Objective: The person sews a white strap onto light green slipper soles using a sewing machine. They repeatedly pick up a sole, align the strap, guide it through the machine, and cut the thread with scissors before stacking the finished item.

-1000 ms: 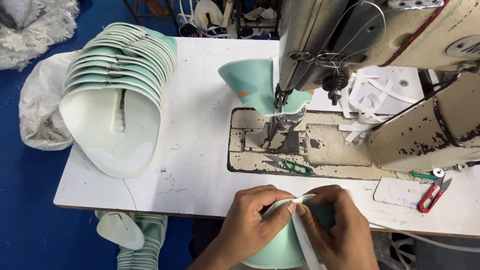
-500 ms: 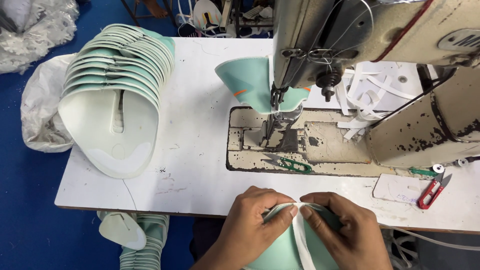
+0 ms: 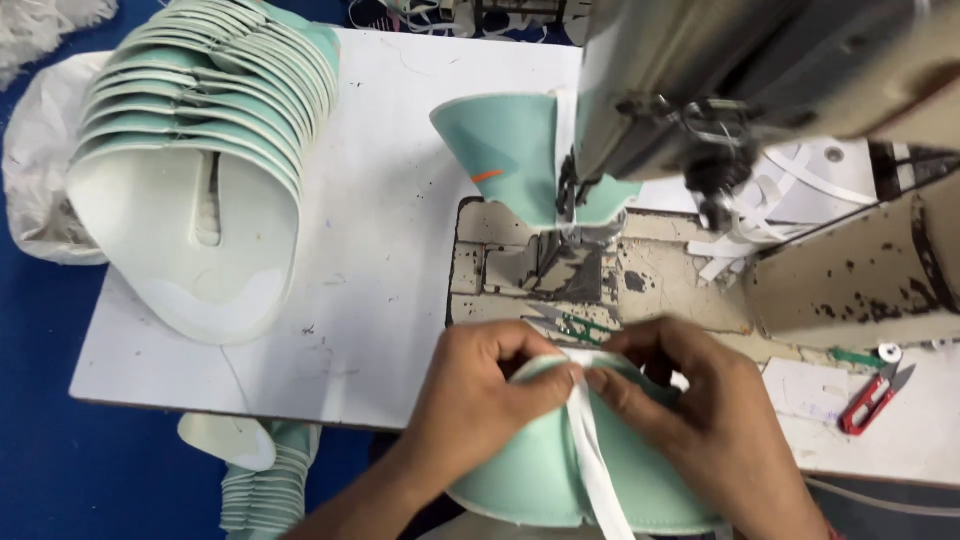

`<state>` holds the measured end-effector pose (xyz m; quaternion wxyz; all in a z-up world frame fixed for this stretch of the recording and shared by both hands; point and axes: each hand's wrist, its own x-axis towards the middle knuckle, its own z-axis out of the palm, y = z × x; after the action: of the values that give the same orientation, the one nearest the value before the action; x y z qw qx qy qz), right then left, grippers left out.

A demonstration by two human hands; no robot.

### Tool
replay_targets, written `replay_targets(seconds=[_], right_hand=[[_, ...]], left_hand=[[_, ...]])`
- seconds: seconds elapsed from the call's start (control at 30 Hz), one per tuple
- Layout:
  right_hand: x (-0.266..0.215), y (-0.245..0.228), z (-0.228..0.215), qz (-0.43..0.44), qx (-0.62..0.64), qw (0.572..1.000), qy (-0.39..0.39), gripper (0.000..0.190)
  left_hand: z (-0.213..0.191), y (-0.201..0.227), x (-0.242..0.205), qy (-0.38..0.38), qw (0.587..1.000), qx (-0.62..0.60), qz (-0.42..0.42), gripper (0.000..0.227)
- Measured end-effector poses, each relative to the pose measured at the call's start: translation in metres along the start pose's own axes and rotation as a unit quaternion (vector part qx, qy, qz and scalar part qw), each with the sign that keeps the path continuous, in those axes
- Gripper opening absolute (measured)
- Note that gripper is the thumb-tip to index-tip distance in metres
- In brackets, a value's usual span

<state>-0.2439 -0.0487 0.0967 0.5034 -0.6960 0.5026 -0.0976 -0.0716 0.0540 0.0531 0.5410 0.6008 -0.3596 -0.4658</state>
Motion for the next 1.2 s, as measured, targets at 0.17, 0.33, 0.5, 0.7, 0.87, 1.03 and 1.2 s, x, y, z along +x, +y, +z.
replay_targets(seconds=[0.17,0.33,0.5,0.7,0.87,1.03,1.2], right_hand=[[0.068,-0.014,-0.001,-0.166,0.002,0.986,0.023,0.039],[0.105,-0.02,0.0,-0.055,-0.076,0.992,0.084,0.044],[0.104,0.005,-0.001,-0.139,0.0,0.988,0.072,0.038],[0.107,-0.027,-0.006,-0.079,0.015,0.996,0.046,0.035],[0.116,-0.015,-0.005,-0.112,0.06,0.991,0.045,0.034],[0.118,-0.011,-0.005,-0.114,0.076,0.989,0.059,0.033],[0.112,-0.017,-0.005,-0.1,0.07,0.991,0.053,0.035]], left_hand=[[-0.019,0.002,0.065,0.016,0.999,-0.052,0.005,0.009],[-0.028,0.01,0.1,0.042,0.994,-0.064,-0.081,0.011],[-0.022,0.012,0.096,0.052,0.992,-0.081,-0.085,0.015],[-0.024,0.012,0.105,0.056,0.991,-0.105,-0.068,0.018],[-0.026,0.013,0.108,0.058,0.992,-0.093,-0.059,0.019],[-0.026,0.018,0.103,0.04,0.994,-0.078,-0.06,0.021],[-0.025,0.031,0.092,0.034,0.998,-0.013,-0.06,0.022]])
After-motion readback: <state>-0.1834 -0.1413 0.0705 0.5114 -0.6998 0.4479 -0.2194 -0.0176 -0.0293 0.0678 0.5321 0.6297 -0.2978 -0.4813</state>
